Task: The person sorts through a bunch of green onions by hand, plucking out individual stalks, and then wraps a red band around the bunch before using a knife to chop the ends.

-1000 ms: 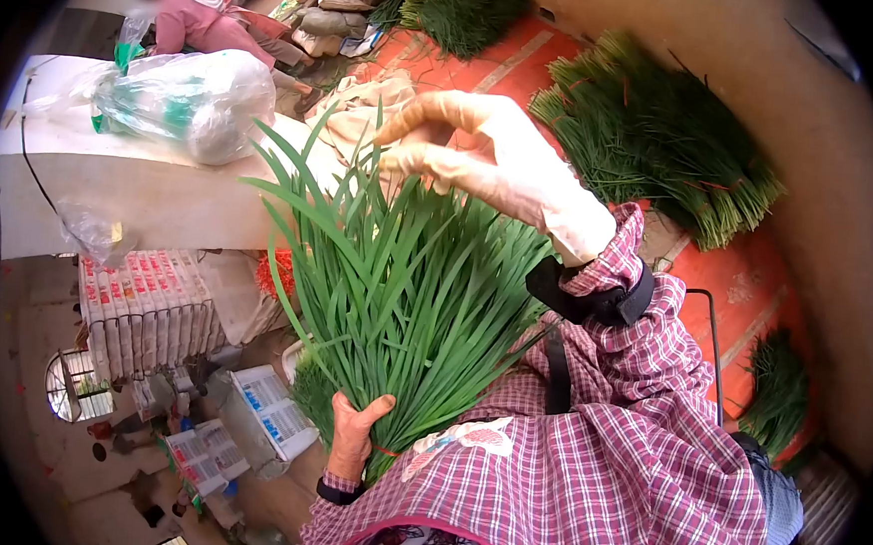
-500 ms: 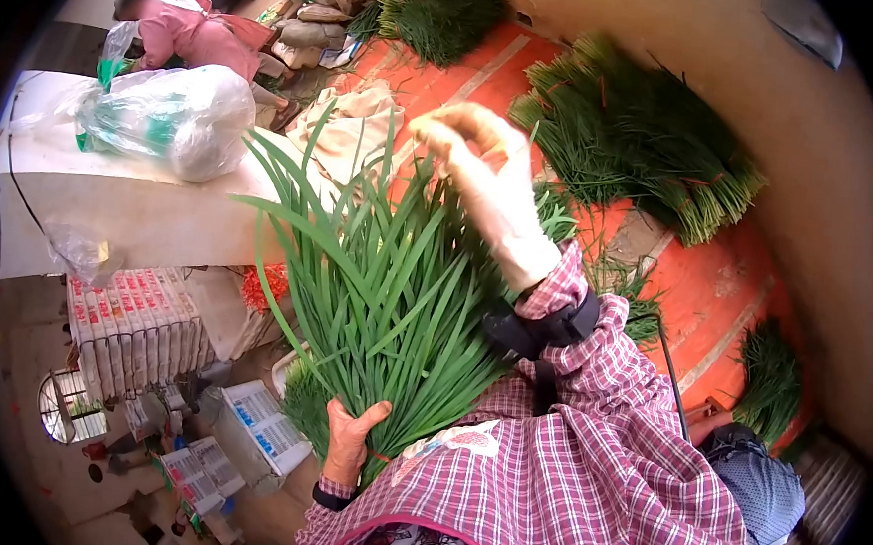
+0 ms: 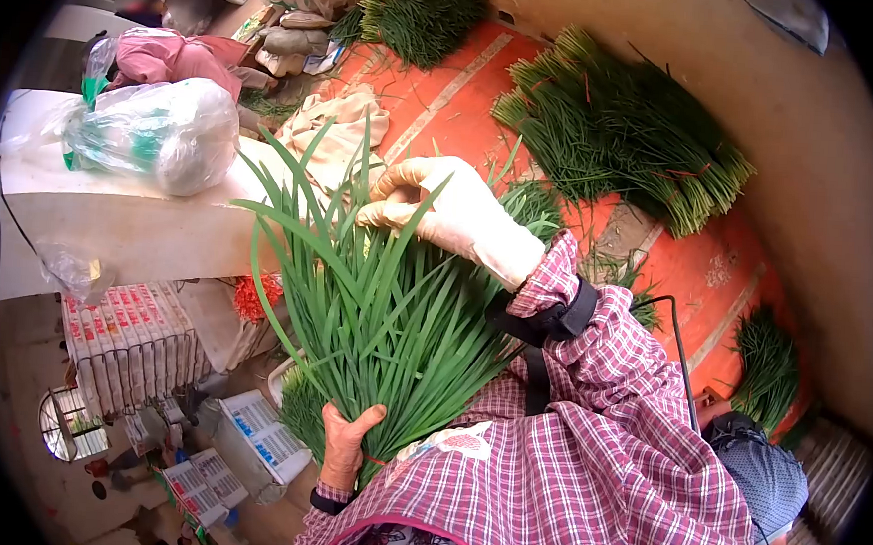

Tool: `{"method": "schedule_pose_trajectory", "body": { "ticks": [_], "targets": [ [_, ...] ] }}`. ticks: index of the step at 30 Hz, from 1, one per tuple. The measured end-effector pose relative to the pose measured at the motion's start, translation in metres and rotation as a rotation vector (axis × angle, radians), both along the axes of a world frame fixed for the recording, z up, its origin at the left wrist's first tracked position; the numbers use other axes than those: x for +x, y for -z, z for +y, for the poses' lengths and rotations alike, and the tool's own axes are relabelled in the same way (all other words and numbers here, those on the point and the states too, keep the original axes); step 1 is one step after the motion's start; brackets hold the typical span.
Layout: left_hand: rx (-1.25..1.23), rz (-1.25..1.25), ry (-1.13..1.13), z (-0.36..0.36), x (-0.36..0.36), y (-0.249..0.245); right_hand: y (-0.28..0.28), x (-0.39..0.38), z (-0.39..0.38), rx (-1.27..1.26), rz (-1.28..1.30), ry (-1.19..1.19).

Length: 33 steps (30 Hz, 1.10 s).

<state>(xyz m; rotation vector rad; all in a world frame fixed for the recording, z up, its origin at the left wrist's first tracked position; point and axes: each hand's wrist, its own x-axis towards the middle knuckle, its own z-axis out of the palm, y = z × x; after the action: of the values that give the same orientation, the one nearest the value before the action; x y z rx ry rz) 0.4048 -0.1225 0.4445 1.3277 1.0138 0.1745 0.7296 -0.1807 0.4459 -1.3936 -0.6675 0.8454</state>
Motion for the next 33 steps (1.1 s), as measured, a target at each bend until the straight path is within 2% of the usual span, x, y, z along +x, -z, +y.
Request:
{"method": "schedule_pose_trajectory", "body": {
  "ticks": [2, 4, 5, 7, 9, 11, 13, 15, 20, 24, 31, 33],
  "targets": [
    [0.002, 0.005, 0.013, -0.001, -0.001, 0.002, 0.005, -0.004, 0.003, 0.043, -0.047, 0.052],
    [0.0, 0.004, 0.005, -0.002, -0.001, 0.002, 0.003, -0.008, 0.004, 0.079, -0.341, 0.211],
    [-0.003, 0.003, -0.001, -0.002, -0.001, 0.002, 0.004, -0.005, 0.005, 0.078, -0.342, 0.21],
    [-0.009, -0.002, -0.007, -0.003, -0.001, 0.002, 0.008, 0.009, 0.008, 0.19, -0.229, 0.581],
    [-0.015, -0.003, -0.012, -0.002, -0.002, 0.0, 0.005, 0.036, 0.003, 0.226, -0.31, 0.725],
    [-0.013, 0.002, -0.007, -0.002, -0.002, 0.0, -0.004, 0.049, -0.006, 0.273, -0.337, 0.663],
    [-0.01, 0.01, -0.002, -0.001, -0.003, 0.001, -0.003, 0.049, -0.008, 0.398, -0.349, 0.497],
    [-0.008, 0.019, 0.002, 0.0, -0.002, 0.001, -0.017, 0.042, -0.03, 0.179, -0.234, 0.156],
    [0.021, 0.028, 0.022, 0.001, 0.0, 0.002, -0.028, 0.023, -0.047, -0.015, -0.126, -0.132],
    [0.033, 0.017, 0.029, 0.001, 0.001, 0.003, -0.023, 0.014, -0.047, -0.045, -0.084, -0.193],
    [0.017, 0.022, 0.022, -0.001, 0.003, -0.001, -0.004, -0.004, -0.035, 0.113, -0.029, -0.188],
    [0.024, 0.024, 0.019, -0.001, 0.003, -0.001, -0.009, -0.007, -0.037, 0.094, 0.082, -0.176]
  ]
}}
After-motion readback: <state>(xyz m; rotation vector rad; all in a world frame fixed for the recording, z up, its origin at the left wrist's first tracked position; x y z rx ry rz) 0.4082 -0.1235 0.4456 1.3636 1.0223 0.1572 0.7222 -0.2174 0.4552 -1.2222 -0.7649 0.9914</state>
